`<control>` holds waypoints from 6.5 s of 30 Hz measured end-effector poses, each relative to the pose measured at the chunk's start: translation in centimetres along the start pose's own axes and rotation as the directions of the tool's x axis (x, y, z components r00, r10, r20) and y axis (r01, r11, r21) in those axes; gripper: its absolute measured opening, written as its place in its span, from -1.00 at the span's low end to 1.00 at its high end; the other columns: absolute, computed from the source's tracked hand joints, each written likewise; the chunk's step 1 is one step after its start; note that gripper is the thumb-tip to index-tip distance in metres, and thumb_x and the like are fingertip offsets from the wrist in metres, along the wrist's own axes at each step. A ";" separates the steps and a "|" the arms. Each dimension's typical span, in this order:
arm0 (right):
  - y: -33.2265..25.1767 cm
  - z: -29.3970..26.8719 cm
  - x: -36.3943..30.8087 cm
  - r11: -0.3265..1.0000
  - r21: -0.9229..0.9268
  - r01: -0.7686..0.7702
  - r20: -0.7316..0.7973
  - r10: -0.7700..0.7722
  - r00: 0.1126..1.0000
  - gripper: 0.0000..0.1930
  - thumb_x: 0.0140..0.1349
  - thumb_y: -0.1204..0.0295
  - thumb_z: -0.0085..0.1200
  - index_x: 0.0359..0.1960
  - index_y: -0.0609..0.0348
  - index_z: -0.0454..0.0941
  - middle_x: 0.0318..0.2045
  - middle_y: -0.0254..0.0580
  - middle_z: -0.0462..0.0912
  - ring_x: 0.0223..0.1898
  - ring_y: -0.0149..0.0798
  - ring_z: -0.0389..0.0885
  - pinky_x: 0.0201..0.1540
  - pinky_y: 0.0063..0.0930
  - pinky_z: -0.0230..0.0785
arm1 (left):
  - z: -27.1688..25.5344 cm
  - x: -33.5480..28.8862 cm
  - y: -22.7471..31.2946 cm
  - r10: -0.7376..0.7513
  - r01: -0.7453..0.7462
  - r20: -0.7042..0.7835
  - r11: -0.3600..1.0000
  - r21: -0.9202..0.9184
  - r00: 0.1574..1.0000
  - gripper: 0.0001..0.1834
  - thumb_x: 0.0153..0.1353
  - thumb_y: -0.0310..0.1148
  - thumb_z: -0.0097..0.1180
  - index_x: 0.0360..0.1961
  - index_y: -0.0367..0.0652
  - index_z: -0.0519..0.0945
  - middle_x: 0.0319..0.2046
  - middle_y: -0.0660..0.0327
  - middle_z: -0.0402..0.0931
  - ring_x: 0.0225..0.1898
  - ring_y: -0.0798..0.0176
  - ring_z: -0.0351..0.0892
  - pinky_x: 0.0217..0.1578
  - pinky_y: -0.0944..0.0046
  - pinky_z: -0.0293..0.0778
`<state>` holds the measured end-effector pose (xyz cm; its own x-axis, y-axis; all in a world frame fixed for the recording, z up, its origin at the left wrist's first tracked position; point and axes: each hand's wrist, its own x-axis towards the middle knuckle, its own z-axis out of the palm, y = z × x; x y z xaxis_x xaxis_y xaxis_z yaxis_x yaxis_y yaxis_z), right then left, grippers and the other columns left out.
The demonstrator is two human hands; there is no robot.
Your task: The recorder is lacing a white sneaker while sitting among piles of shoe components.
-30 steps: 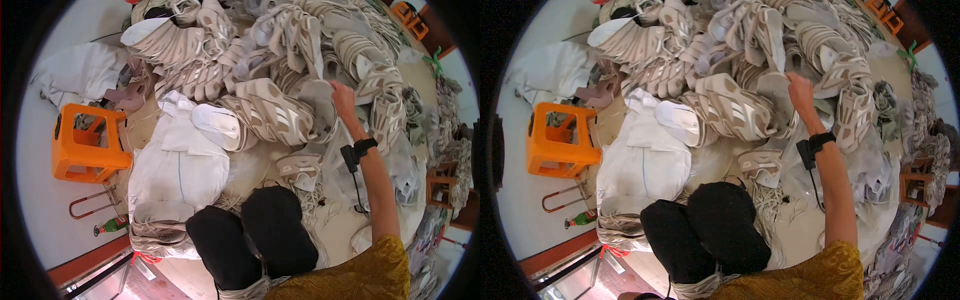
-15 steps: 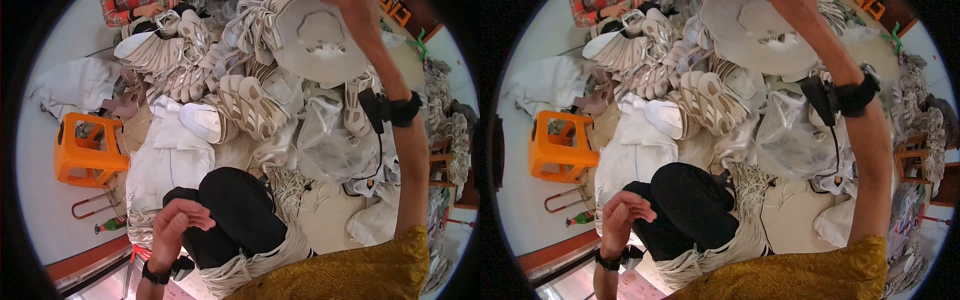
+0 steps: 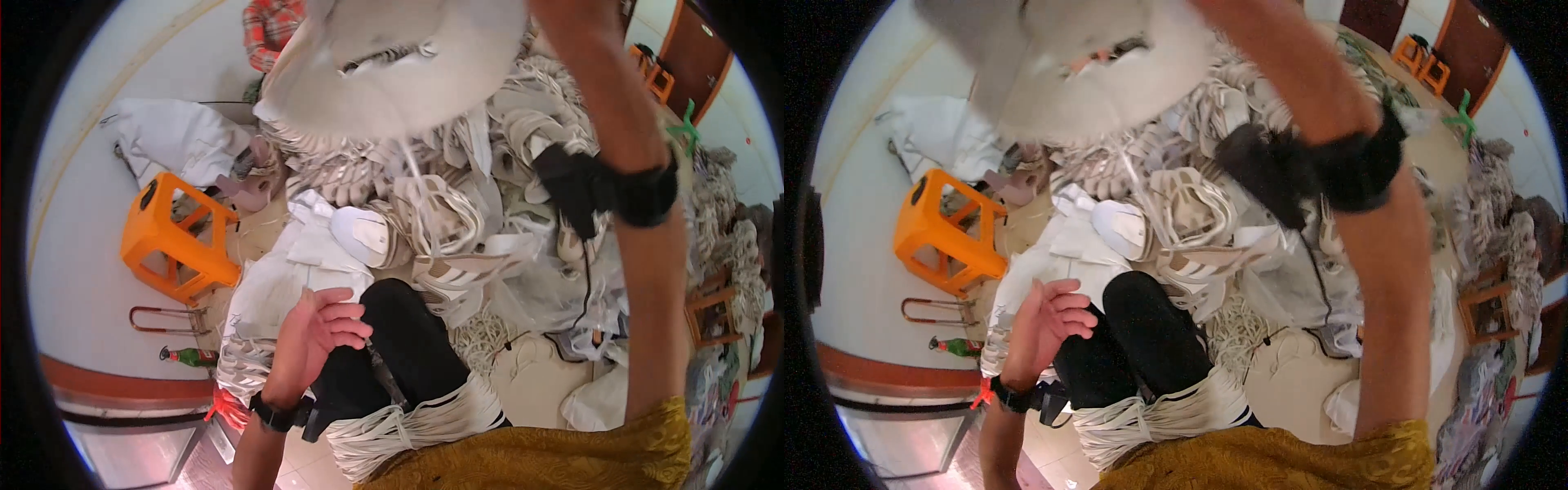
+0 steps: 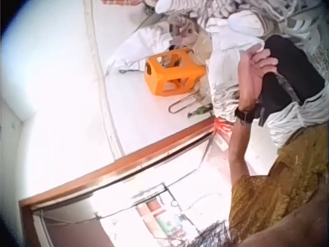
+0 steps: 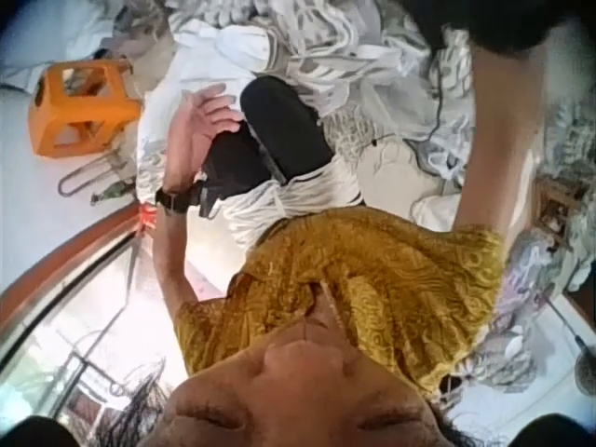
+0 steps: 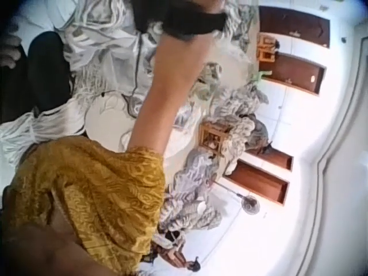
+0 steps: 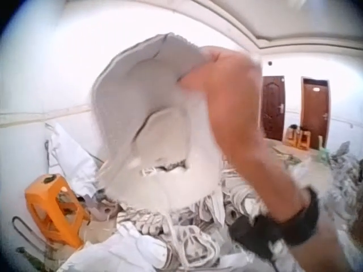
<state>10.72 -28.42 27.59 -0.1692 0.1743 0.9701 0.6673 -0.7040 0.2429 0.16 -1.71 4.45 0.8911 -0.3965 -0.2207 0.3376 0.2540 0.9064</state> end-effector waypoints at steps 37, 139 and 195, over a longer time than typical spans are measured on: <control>-14.2 2.8 -35.9 0.413 0.038 -0.910 0.994 0.080 0.077 -0.66 -0.28 0.43 0.15 -0.34 0.17 0.54 -0.41 -0.14 0.55 -0.39 -0.13 0.51 -0.29 -0.38 0.35 | -7.4 -4.2 8.2 0.601 -0.585 -0.357 0.794 0.166 0.715 -0.64 0.26 -0.41 -0.29 0.01 -0.43 0.26 -0.04 0.03 0.34 -0.05 0.20 0.39 0.01 0.24 0.33; -19.9 -0.1 -28.3 0.655 0.156 -0.740 0.781 0.376 0.498 -0.72 -0.23 0.37 0.17 -0.40 0.14 0.52 -0.35 -0.15 0.51 -0.29 -0.14 0.46 -0.31 -0.41 0.32 | -0.5 -6.5 -10.5 0.345 0.013 -0.094 0.230 0.973 0.934 -0.38 -0.03 -0.41 0.10 0.07 -0.25 0.17 0.02 -0.07 0.22 -0.04 -0.10 0.32 -0.07 0.19 0.31; 13.0 -27.7 -28.6 0.365 -0.352 -0.862 0.354 0.904 0.238 -0.87 -0.02 0.52 -0.09 -0.55 0.35 0.48 -0.52 -0.36 0.51 -0.47 -0.40 0.46 -0.41 -0.61 0.27 | 1.8 -12.8 -8.3 -0.234 0.060 0.116 0.632 0.773 0.965 -0.77 0.13 -0.29 -0.09 -0.50 -0.26 0.43 -0.68 0.07 0.39 -0.59 0.08 0.44 -0.51 0.21 0.34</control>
<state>4.13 -61.65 2.92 0.8199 -0.3514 0.4520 0.1341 -0.6496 -0.7483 -14.62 -0.30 0.42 0.7457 -0.5448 -0.3835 0.0323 -0.5453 0.8376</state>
